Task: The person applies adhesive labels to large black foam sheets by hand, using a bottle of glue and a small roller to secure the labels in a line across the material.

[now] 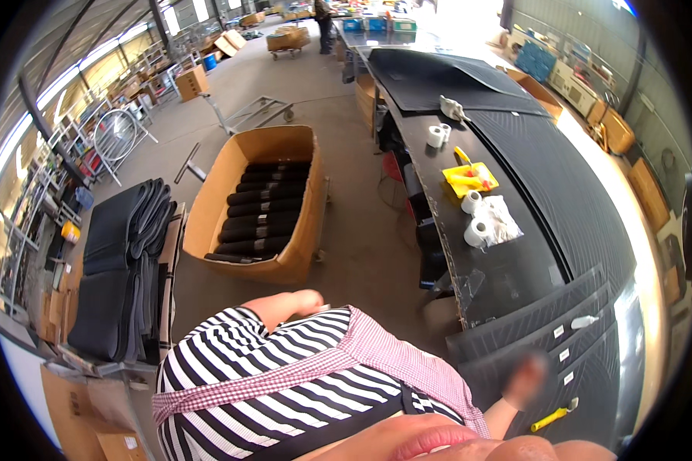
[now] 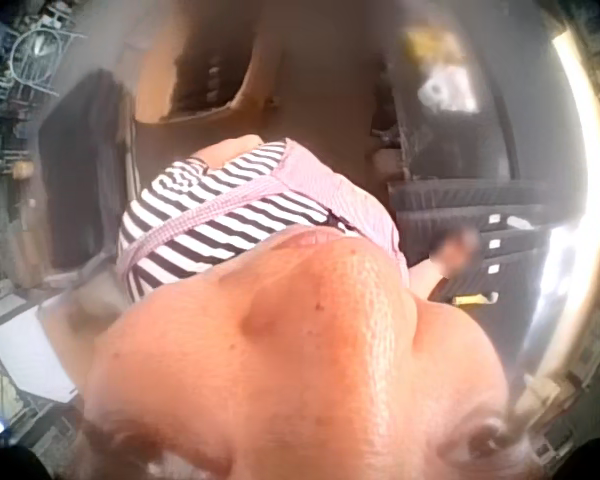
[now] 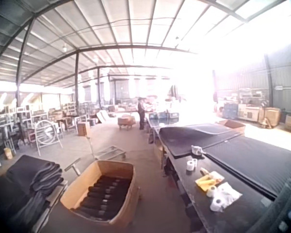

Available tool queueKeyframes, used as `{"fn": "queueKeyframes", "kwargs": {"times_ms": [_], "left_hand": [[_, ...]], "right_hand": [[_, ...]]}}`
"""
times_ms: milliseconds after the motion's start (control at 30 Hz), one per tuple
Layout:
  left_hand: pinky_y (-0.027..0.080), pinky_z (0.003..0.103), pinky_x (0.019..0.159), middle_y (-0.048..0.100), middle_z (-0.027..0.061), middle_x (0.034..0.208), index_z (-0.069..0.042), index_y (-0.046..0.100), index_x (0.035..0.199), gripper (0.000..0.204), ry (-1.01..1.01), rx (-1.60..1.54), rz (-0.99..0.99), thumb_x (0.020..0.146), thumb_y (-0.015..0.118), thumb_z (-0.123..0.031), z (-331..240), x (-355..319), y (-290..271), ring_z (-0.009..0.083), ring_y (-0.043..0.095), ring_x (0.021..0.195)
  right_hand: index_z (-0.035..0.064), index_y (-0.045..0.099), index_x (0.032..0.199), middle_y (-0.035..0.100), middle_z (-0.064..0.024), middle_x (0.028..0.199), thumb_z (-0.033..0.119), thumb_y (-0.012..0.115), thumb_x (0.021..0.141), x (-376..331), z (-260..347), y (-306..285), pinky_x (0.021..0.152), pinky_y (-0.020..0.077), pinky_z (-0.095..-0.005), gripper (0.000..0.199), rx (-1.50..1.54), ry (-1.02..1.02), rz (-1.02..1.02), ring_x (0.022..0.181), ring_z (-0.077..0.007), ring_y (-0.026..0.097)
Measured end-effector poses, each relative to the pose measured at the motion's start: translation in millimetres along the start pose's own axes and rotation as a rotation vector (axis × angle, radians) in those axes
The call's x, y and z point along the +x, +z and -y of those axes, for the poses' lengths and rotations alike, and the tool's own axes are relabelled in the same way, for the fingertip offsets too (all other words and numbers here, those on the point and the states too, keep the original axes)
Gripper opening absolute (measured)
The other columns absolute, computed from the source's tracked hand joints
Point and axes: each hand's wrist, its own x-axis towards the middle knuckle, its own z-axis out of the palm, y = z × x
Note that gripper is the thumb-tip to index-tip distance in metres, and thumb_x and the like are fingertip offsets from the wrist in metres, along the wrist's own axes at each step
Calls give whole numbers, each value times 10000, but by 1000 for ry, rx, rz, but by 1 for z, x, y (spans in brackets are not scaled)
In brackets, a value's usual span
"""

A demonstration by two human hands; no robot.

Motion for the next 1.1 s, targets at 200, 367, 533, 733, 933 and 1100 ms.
{"fn": "queueKeyframes", "kwargs": {"times_ms": [200,367,533,733,933,1100], "left_hand": [[530,381,933,709,96,1095,-117,773,1025,208,718,-205,-55,938,615,-221,-214,181,-96,276,673,1041],[550,350,859,712,81,1048,-88,768,953,108,901,-374,47,891,680,-82,-353,237,-123,262,686,975],[557,330,835,716,81,1049,-58,761,961,85,928,-414,124,902,702,-76,-395,269,-102,247,696,938],[556,322,812,699,76,1066,-42,742,974,106,1009,-337,236,946,677,-121,-417,294,-80,258,692,920],[563,345,815,708,94,1061,-63,741,958,69,1185,-280,281,904,698,-58,-416,317,-72,275,693,949],[568,356,768,711,75,1006,-78,735,938,52,1228,-343,289,889,720,-92,-420,328,-65,274,696,886]], "right_hand": [[100,544,896,470,-25,922,116,655,945,-13,-2,16,718,409,-273,123,32,-49,-199,807,-136,476],[122,453,897,366,-6,832,82,609,970,-13,-9,50,678,359,-284,177,150,-50,-92,742,-131,394],[69,595,993,522,-40,827,74,580,993,-20,-12,80,666,370,-303,16,55,-67,-390,735,-166,460],[94,648,972,703,-34,898,80,698,950,-6,-15,133,652,515,-262,57,-264,-59,-506,766,-133,668],[43,672,951,710,-46,843,109,711,921,53,-14,160,649,488,-236,82,-882,113,-556,732,-121,663],[8,722,955,720,-59,807,83,696,887,125,5,147,697,488,-273,105,-1515,79,-387,737,-140,651]]}}
